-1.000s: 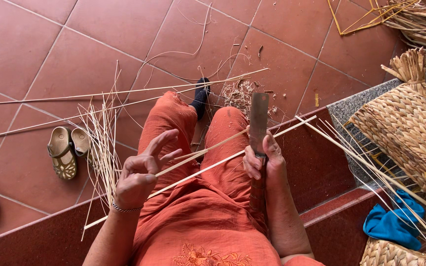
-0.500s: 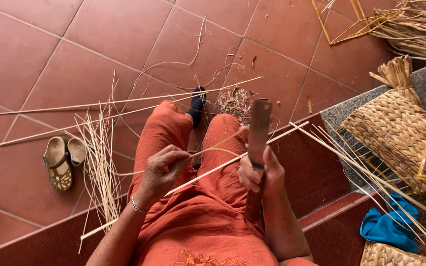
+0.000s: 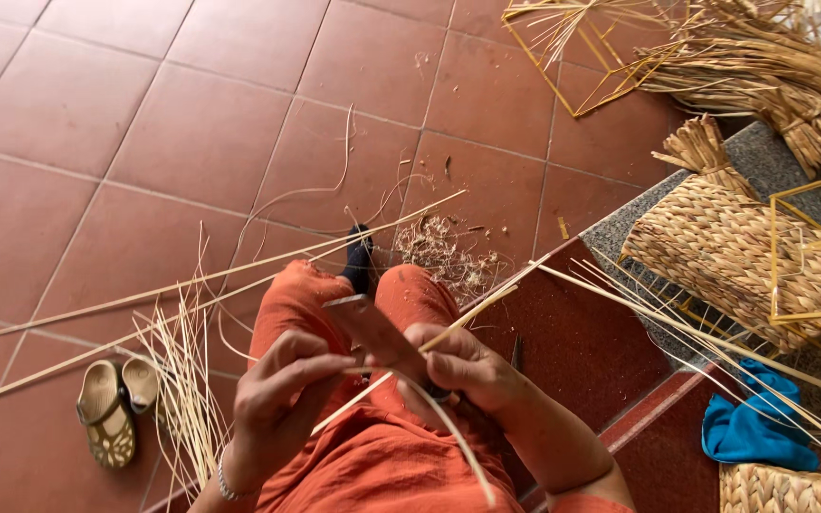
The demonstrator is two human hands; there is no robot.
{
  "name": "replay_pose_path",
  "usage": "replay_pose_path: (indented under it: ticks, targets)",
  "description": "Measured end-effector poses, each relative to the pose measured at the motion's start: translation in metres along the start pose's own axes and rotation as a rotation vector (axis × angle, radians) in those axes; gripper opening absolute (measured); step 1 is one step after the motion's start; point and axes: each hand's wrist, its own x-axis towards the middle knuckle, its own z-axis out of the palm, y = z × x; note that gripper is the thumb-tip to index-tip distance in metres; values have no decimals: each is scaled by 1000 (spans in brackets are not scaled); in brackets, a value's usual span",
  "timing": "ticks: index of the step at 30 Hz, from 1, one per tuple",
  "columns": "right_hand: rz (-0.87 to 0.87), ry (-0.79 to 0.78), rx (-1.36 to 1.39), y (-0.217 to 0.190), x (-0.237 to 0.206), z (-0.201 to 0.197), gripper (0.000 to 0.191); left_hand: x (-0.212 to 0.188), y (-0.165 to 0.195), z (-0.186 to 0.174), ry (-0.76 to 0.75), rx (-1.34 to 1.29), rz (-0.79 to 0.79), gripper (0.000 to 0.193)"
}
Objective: The person sits on a tiled floor and uses a knife to shave thin strips from bamboo rods. They repeatedly hold a rod, shave its surface, and set it aside, accumulating shavings on the floor.
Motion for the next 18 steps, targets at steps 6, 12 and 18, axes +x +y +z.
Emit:
replay_pose_path:
  ticks: [6,12,18]
  targets:
    - [29,-233,-10,-19,0,37,39,-15,19,-16,27,-55,94,29]
    - [89,-303,-99,-17,-1,53,43,-33,22,-38,-155,-180,117,44]
    - [-14,-352,-357,-24,-9,51,37,-30,29,-32,-116,-219,155,39]
